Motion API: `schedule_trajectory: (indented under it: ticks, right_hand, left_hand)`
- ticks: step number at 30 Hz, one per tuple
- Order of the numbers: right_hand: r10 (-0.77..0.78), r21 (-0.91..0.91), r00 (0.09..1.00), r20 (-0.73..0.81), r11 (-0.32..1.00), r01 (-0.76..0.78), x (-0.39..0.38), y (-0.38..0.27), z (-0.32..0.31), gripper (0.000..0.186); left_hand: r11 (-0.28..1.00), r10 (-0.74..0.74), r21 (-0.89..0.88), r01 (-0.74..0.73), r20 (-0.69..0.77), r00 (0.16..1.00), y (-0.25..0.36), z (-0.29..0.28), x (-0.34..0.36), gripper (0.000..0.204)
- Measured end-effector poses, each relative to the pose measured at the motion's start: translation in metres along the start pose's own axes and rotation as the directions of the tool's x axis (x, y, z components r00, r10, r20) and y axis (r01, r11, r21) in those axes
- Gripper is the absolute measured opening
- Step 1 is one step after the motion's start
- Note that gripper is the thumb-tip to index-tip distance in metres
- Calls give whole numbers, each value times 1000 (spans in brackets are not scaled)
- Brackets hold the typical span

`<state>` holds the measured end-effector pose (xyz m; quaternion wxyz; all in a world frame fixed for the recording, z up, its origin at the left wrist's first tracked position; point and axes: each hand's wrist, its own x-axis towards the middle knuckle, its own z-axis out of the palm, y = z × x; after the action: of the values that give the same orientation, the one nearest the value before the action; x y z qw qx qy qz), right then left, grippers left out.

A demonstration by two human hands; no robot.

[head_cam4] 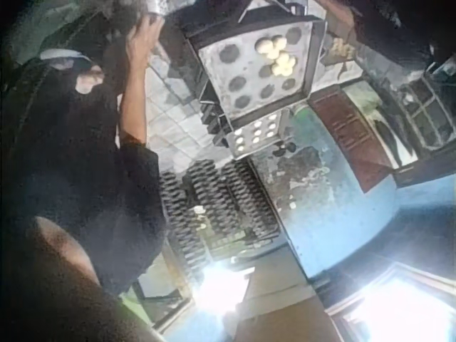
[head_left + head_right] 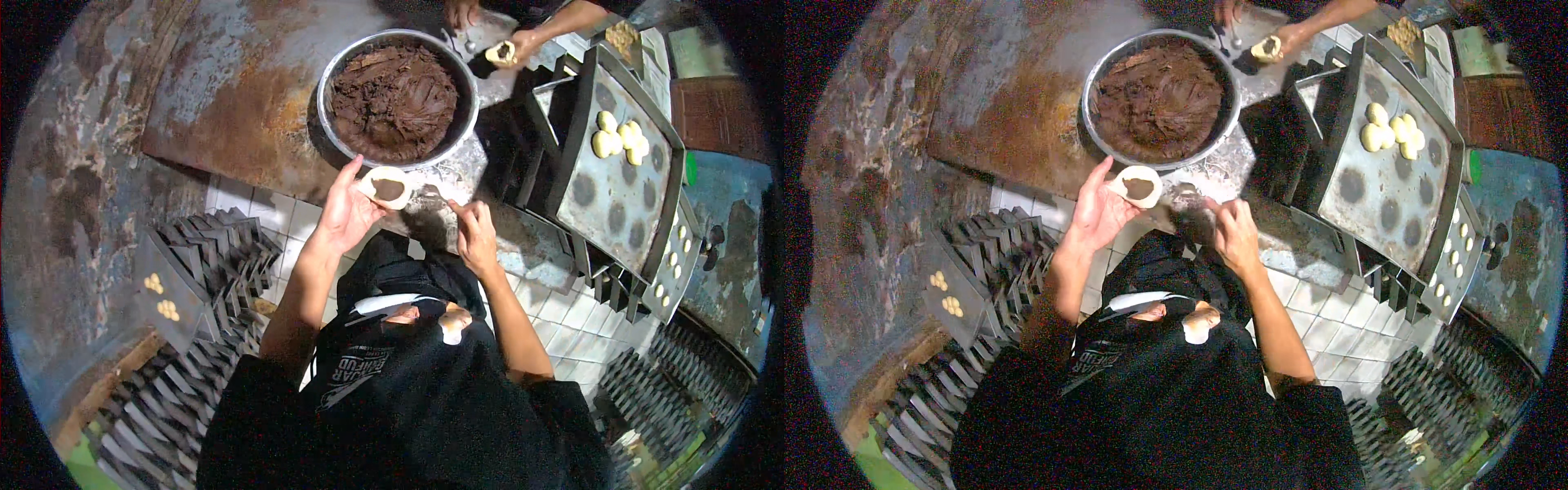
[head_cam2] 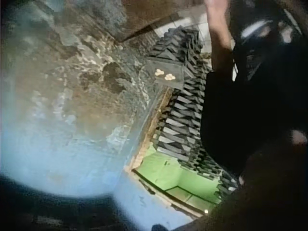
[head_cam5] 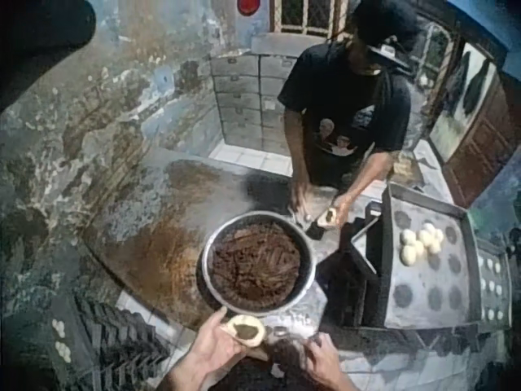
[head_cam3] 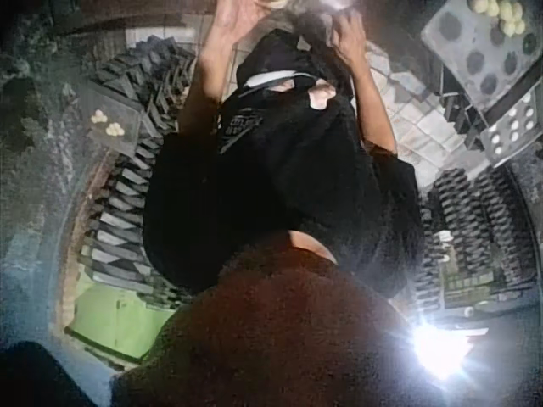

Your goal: The person takes pieces of dough from a tray, flattens them, adds chocolate filling from a bowl with a spoon, shapes the dough into balls, and places them on a metal tray.

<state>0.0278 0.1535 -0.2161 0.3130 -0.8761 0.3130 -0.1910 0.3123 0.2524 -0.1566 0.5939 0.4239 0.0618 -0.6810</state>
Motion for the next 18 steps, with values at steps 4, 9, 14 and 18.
schedule_trajectory:
  ticks: [4,9,14,18]
  right_hand:
    - [312,-95,948,63,947,-306,-53,69,11,51]
    - [149,-32,969,196,989,-145,7,20,-35,78]
    - [-220,268,902,371,955,123,89,-92,-98,98]
    - [-169,243,898,406,967,72,96,-92,-108,76]
  left_hand:
    - [997,-79,34,74,161,984,12,11,-3,84]
    - [949,-203,275,156,150,968,15,36,-9,84]
    - [871,-311,451,196,195,930,14,61,-14,82]
    - [811,-348,557,180,212,913,17,73,-13,83]
